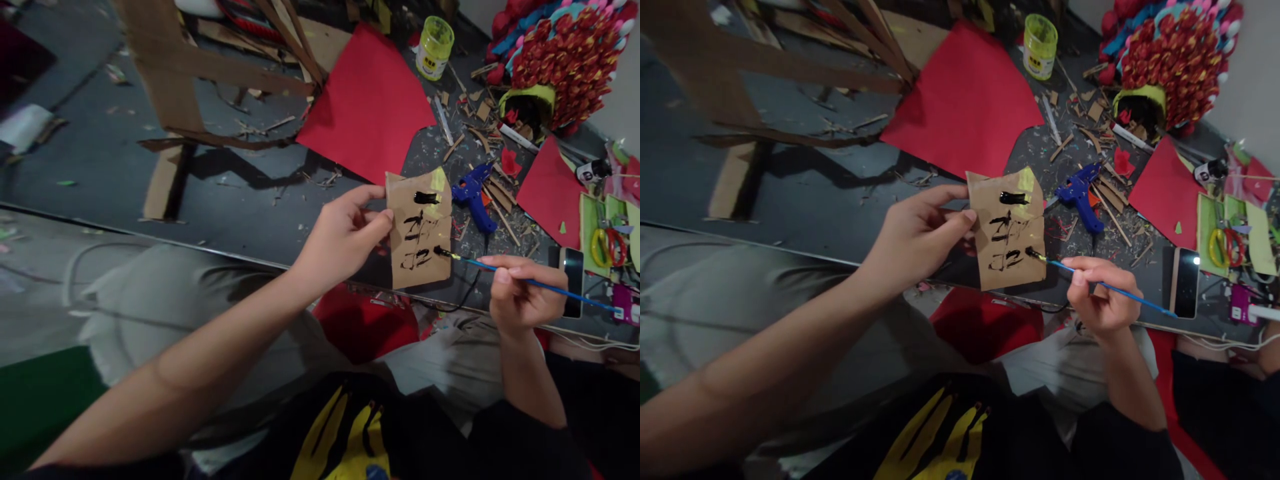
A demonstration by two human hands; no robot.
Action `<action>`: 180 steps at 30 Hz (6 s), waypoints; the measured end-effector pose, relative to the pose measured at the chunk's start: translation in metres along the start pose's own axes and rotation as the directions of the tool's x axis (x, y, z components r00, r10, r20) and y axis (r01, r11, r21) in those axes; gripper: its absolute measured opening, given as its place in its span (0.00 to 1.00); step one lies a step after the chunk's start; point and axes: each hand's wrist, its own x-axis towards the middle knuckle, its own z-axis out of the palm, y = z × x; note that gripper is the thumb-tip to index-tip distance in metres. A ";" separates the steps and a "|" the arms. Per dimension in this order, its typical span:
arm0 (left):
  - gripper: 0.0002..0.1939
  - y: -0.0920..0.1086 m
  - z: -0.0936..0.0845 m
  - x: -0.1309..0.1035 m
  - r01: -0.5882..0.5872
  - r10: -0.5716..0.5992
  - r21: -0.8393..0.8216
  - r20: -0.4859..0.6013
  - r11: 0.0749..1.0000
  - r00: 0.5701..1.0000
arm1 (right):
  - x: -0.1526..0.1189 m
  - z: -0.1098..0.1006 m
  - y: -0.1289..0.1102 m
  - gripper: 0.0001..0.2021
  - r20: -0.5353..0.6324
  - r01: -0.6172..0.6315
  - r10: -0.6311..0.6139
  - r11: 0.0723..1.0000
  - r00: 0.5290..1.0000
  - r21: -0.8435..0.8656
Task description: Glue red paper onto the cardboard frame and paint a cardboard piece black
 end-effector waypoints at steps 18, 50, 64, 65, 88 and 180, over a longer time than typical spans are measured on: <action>0.11 0.000 -0.002 0.000 0.003 -0.003 0.020 0.018 1.000 1.000 | 0.001 -0.004 -0.001 0.08 0.038 -0.010 0.009 1.000 0.999 0.008; 0.12 0.002 -0.002 -0.001 0.018 -0.018 0.013 0.011 1.000 1.000 | 0.007 -0.002 0.004 0.06 -0.073 0.001 -0.001 1.000 0.997 -0.006; 0.10 0.000 -0.002 -0.001 -0.008 0.008 0.002 0.028 1.000 1.000 | 0.006 -0.002 -0.001 0.07 -0.025 -0.055 0.053 0.994 0.998 -0.096; 0.10 0.000 -0.002 -0.001 -0.011 0.011 0.003 0.028 1.000 1.000 | 0.007 -0.002 -0.001 0.07 -0.030 -0.059 0.056 0.993 0.998 -0.102; 0.10 -0.001 -0.001 -0.002 -0.037 0.037 0.037 0.024 0.999 0.999 | 0.007 -0.001 -0.006 0.08 0.055 -0.096 0.099 0.994 0.994 -0.048; 0.11 -0.003 -0.005 -0.002 -0.119 0.117 0.086 0.025 0.989 0.993 | 0.020 0.001 0.003 0.08 -0.196 -0.270 0.293 0.953 0.936 0.134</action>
